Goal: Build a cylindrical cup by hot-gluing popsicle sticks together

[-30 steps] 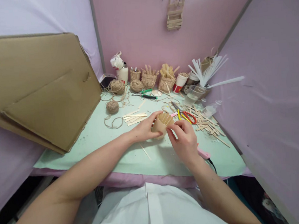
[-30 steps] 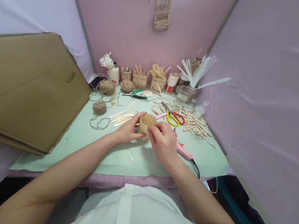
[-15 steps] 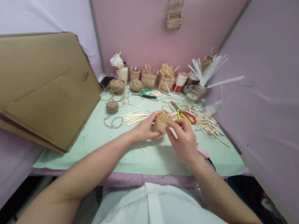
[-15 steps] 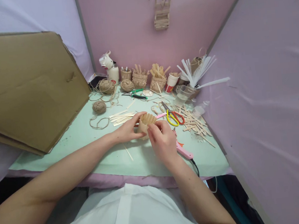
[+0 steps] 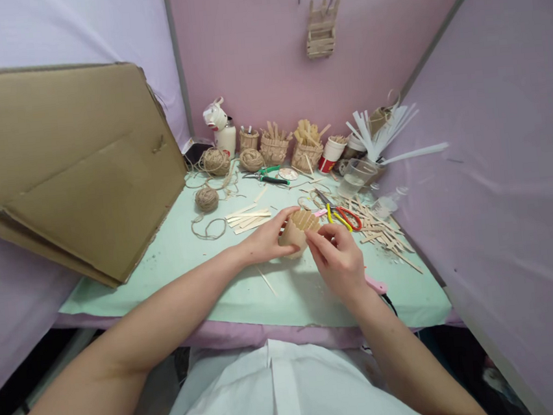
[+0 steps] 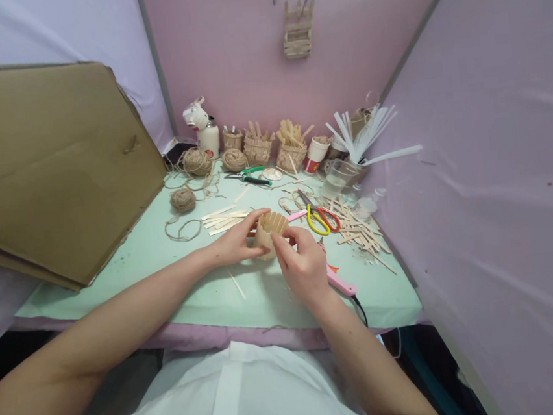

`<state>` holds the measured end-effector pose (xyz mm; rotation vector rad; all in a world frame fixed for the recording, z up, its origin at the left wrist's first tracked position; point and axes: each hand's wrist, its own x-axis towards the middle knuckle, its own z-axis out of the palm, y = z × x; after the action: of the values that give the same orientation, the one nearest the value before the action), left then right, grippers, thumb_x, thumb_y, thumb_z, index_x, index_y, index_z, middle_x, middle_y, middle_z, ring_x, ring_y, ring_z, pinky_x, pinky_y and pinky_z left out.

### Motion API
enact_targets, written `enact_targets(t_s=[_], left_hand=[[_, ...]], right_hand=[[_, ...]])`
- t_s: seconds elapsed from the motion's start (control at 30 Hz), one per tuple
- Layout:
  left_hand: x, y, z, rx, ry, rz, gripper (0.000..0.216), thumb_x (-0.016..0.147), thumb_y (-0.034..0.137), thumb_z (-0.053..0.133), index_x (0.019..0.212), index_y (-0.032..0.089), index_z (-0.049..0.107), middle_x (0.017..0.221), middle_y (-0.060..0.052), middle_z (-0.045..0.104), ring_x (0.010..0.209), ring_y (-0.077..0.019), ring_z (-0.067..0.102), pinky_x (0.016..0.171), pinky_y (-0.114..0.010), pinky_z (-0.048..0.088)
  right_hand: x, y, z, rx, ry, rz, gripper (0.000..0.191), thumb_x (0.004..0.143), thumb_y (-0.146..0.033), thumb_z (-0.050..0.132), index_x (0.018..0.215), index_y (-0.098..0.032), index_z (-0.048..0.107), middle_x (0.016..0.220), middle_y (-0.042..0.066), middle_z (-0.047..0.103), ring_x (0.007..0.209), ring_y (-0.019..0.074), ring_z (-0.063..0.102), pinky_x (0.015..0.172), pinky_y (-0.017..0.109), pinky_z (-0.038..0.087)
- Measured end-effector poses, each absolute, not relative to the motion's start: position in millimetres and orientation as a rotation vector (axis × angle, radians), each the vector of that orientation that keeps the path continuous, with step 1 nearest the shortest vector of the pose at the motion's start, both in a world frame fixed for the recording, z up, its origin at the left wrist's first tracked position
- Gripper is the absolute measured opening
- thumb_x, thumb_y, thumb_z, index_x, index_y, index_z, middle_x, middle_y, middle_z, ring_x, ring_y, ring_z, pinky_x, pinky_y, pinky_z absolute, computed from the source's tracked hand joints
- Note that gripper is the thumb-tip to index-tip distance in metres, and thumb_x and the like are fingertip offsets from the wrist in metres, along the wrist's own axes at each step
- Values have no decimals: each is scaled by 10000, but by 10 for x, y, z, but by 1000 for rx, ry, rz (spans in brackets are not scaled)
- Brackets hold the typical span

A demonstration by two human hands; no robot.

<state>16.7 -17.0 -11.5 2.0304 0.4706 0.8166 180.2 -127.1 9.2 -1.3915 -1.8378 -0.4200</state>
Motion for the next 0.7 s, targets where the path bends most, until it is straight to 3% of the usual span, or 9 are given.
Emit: enact_targets(t_s=[0.13,0.3,0.43,0.53,0.63,0.7], left_hand=[[175,-178,-111,2035,451,829,836,696,257,729,1426,219,324,1381,-139,482,1189,-262,562,996,-414,466],[161,-174,-78,2040,452,790,910,680,295,763,1458,232,294,1387,-144,496,1192,-275,568,1009,-430,449],[41,-180,75,2107,507,806,1060,586,382,840,1474,226,282,1430,-183,461,1294,-333,480,1063,-477,382],[-63,-262,244,2120,565,1060,756,723,401,744,1383,219,423,1343,-164,546,1227,-286,534,1003,-431,427],[-94,-449,358,2155,642,1323,317,839,328,620,1126,195,600,1089,-99,665,1000,-203,616,867,-336,475],[-70,-614,376,2205,625,1305,182,863,294,590,996,179,635,954,-72,683,891,-174,619,814,-303,472]], right_hand=[[1827,-1292,68,-1360,-1874,-381,205,909,-218,533,1024,-257,699,940,80,620,780,173,562,635,288,457],[1801,-1301,129,-1325,-1796,-148,124,915,-221,540,902,-204,661,902,71,609,833,177,587,720,309,493],[1796,-1387,356,-1442,-1786,210,116,908,-237,542,821,-197,608,812,27,633,709,142,576,630,261,467],[1803,-1491,562,-1501,-1698,393,128,898,-264,553,801,-196,601,744,3,632,585,113,532,557,241,444],[1786,-1567,708,-1487,-1645,379,124,892,-268,560,800,-199,605,745,5,630,592,116,535,547,239,439],[1757,-1594,757,-1471,-1646,351,125,896,-265,557,800,-200,603,755,9,632,612,119,543,547,236,432]])
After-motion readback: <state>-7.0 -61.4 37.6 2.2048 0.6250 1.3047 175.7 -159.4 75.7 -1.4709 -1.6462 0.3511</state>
